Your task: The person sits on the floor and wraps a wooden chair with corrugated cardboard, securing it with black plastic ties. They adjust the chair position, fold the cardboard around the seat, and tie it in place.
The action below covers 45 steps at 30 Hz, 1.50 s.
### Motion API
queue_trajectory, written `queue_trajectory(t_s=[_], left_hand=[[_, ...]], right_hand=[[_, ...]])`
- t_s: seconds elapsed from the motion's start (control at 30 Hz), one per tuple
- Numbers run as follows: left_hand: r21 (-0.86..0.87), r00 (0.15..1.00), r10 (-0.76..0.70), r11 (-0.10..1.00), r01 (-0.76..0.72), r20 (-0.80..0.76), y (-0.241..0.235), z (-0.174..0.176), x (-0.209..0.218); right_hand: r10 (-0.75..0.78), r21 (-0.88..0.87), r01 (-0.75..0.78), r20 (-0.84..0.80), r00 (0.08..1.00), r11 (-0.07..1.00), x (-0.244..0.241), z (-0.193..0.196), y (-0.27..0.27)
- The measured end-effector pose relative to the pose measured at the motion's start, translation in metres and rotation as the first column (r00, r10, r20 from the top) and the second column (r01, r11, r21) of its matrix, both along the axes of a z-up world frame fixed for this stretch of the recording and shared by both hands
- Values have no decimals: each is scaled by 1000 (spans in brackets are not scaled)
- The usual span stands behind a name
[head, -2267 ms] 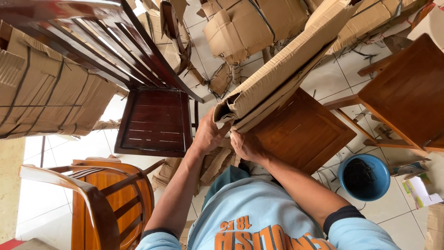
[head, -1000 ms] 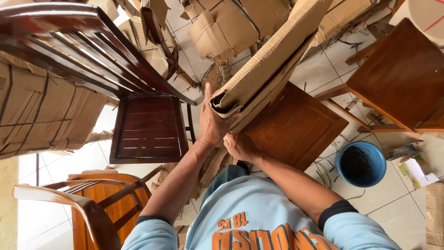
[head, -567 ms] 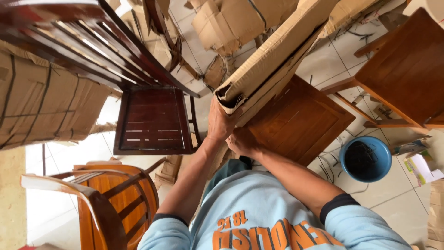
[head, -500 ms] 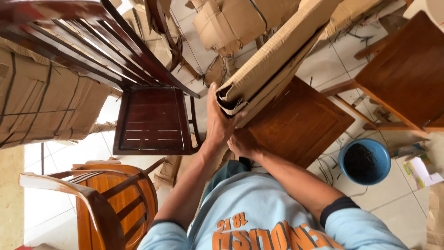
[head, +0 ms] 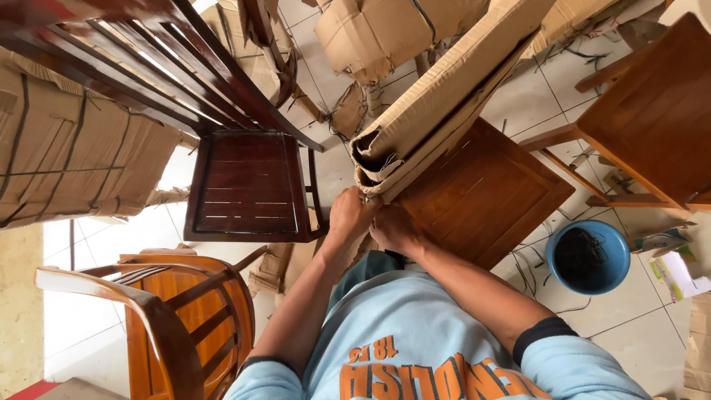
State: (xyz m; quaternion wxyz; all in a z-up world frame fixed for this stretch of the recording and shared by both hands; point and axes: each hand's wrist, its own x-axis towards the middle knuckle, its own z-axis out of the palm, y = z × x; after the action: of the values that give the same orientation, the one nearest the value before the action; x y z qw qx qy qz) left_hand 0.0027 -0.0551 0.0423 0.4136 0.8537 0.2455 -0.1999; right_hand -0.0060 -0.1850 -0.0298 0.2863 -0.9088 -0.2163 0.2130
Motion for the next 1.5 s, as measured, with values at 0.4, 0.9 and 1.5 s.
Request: queue_trajectory(t_s=[0.4,0.9,1.5], left_hand=[[250,930,-322,899,359,-176,4,-40,3],[-152,916,43,988,20,398,-2,-43,-25],[-287,888,226,951,-112,401,-10,1,-33]], right_hand=[[380,-86,-372,284,880,924,-1,-21,-12],[63,543,20,-134,989,839,9,127,-20],[275,310,-268,22,961,912,33,87,-25]])
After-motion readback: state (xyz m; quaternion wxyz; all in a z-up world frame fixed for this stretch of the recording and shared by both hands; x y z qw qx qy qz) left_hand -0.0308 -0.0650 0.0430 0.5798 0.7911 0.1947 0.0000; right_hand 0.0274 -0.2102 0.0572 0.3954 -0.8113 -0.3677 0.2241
